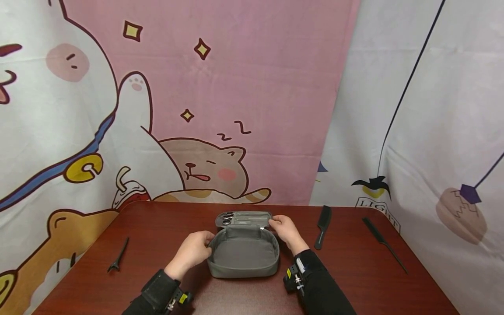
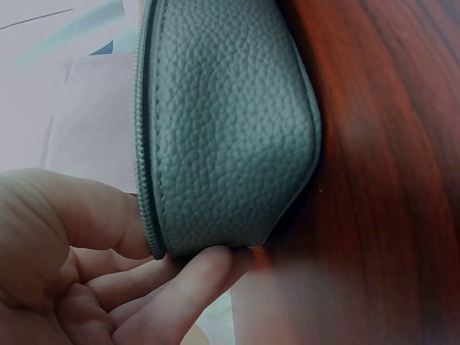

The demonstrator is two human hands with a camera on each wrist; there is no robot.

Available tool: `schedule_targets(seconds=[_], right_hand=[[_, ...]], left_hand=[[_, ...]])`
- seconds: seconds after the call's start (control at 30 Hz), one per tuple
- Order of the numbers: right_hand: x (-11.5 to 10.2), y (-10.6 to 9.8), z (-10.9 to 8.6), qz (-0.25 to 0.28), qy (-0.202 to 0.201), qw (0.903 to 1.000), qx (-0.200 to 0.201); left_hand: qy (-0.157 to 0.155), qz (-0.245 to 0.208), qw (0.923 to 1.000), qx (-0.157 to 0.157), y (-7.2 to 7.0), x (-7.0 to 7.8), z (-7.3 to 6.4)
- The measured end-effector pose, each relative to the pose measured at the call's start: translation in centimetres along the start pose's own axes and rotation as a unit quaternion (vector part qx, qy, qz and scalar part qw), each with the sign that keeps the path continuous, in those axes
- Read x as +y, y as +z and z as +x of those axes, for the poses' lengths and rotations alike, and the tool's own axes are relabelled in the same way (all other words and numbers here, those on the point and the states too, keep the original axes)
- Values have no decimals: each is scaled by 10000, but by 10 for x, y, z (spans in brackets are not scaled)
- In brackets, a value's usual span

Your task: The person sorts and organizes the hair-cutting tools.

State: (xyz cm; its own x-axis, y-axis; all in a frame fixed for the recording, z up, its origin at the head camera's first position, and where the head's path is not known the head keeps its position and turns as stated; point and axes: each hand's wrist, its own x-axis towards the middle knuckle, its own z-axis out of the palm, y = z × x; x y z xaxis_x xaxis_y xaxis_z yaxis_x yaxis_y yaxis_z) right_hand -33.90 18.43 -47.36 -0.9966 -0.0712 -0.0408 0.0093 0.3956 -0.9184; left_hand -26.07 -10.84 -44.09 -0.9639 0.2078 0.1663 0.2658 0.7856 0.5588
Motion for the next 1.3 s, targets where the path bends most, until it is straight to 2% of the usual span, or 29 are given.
schedule_targets(seconds=[0.27, 0.4, 0.57, 0.87, 1.13, 1.3], right_hand=[[1, -4, -6, 364, 25, 9992, -136], [3, -7, -10, 342, -98, 9992, -191], [1, -11, -17, 331, -326, 9988, -181], [1, -20, -32, -430, -703, 9966, -64], [1, -29, -40, -846, -991, 9915, 50], [4, -35, -44, -1155, -1054, 9874, 254]], left_hand=[[46, 5, 10000, -23, 0, -1, -1], [-44, 32, 10000, -25, 0, -1, 0], [-6, 0, 10000, -10, 0, -2, 1], [30, -131, 9999, 67, 1, -4, 2], [1, -198, 9997, 119, 2, -3, 0], [-72, -302, 9994, 183, 2, -4, -4]])
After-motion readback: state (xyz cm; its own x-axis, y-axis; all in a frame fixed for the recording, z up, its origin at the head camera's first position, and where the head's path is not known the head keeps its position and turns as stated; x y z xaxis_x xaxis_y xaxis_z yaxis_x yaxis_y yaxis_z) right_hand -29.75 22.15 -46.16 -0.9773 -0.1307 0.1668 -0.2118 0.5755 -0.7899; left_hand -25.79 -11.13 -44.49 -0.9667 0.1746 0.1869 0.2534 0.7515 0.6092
